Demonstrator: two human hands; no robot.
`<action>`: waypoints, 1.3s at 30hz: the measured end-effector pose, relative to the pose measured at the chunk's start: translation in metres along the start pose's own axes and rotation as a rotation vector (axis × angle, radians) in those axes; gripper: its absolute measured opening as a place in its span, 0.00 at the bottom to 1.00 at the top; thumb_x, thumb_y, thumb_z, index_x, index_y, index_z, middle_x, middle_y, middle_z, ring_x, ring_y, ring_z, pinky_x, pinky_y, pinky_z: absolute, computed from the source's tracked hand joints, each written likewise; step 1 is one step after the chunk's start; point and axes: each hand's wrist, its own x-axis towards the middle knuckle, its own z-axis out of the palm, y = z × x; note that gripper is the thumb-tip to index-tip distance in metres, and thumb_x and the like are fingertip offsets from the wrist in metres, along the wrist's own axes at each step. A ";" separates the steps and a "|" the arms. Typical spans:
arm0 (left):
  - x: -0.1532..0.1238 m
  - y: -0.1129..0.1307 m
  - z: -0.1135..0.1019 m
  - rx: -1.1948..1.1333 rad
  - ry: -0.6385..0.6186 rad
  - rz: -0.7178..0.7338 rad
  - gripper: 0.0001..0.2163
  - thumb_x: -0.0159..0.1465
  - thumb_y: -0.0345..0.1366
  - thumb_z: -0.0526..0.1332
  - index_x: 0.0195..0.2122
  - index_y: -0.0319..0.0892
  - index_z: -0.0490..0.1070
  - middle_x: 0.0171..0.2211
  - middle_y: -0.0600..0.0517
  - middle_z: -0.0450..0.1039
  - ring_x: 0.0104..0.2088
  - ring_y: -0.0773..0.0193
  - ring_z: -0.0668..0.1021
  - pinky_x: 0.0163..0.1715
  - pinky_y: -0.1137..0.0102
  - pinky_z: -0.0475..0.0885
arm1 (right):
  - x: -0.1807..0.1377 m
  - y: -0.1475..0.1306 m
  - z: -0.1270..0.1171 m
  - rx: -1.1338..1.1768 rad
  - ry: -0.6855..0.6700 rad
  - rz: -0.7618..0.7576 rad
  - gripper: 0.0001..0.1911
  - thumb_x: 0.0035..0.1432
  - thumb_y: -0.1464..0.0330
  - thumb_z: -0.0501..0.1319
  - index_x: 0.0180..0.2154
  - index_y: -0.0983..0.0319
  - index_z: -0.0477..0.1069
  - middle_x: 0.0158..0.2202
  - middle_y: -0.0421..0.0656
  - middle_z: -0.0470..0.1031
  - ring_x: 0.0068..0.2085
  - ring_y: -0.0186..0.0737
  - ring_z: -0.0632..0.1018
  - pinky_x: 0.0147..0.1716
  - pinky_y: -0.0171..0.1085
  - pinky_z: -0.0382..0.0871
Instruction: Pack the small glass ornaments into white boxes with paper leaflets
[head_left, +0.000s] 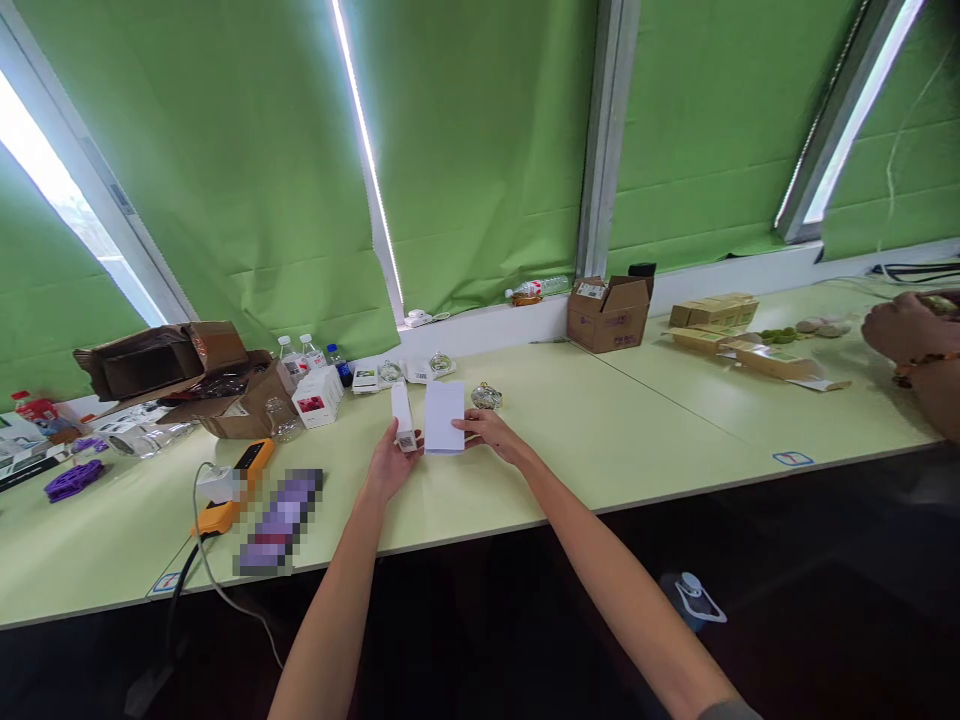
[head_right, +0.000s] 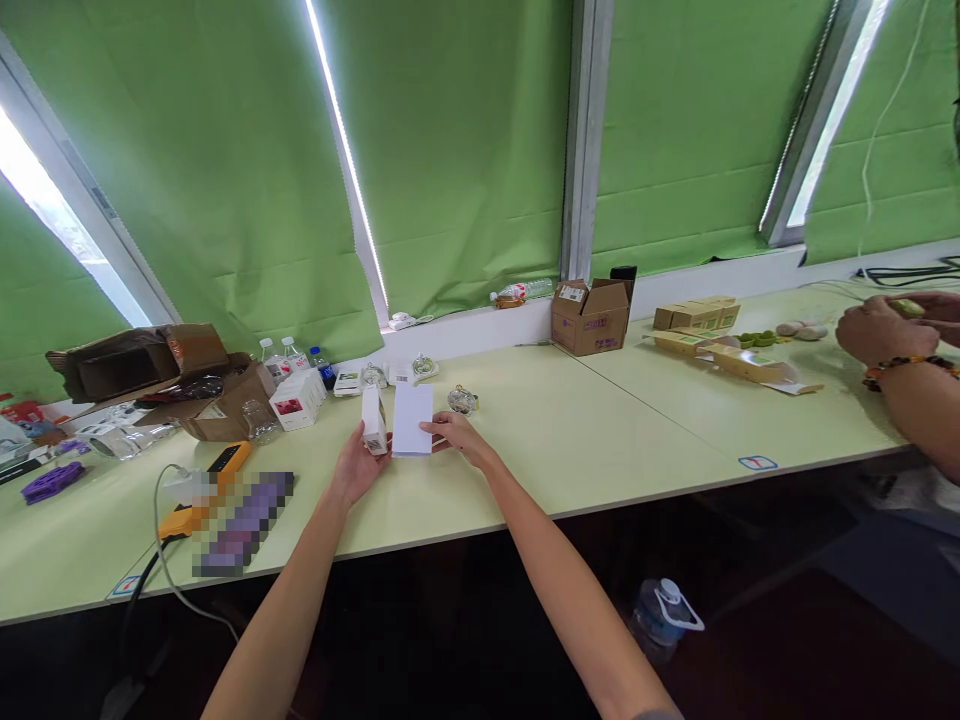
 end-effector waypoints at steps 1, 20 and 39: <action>0.001 0.000 -0.001 -0.016 0.000 -0.011 0.21 0.62 0.51 0.60 0.45 0.38 0.71 0.38 0.42 0.76 0.36 0.59 0.79 0.40 0.62 0.77 | 0.000 0.000 0.000 0.000 -0.001 -0.002 0.17 0.51 0.59 0.69 0.38 0.64 0.73 0.38 0.49 0.80 0.37 0.43 0.79 0.34 0.39 0.76; 0.012 -0.003 -0.011 -0.236 0.211 0.017 0.10 0.58 0.31 0.66 0.41 0.39 0.73 0.38 0.48 0.78 0.33 0.64 0.80 0.30 0.72 0.74 | 0.011 0.009 -0.006 -0.100 0.316 0.082 0.21 0.47 0.53 0.68 0.37 0.62 0.74 0.33 0.45 0.78 0.29 0.38 0.75 0.23 0.33 0.62; 0.006 -0.009 -0.005 0.237 0.028 0.102 0.23 0.50 0.36 0.72 0.47 0.42 0.71 0.45 0.46 0.77 0.41 0.57 0.80 0.42 0.63 0.74 | 0.015 0.014 -0.012 -0.076 0.415 0.060 0.20 0.47 0.64 0.69 0.42 0.62 0.73 0.35 0.46 0.79 0.34 0.44 0.78 0.29 0.36 0.69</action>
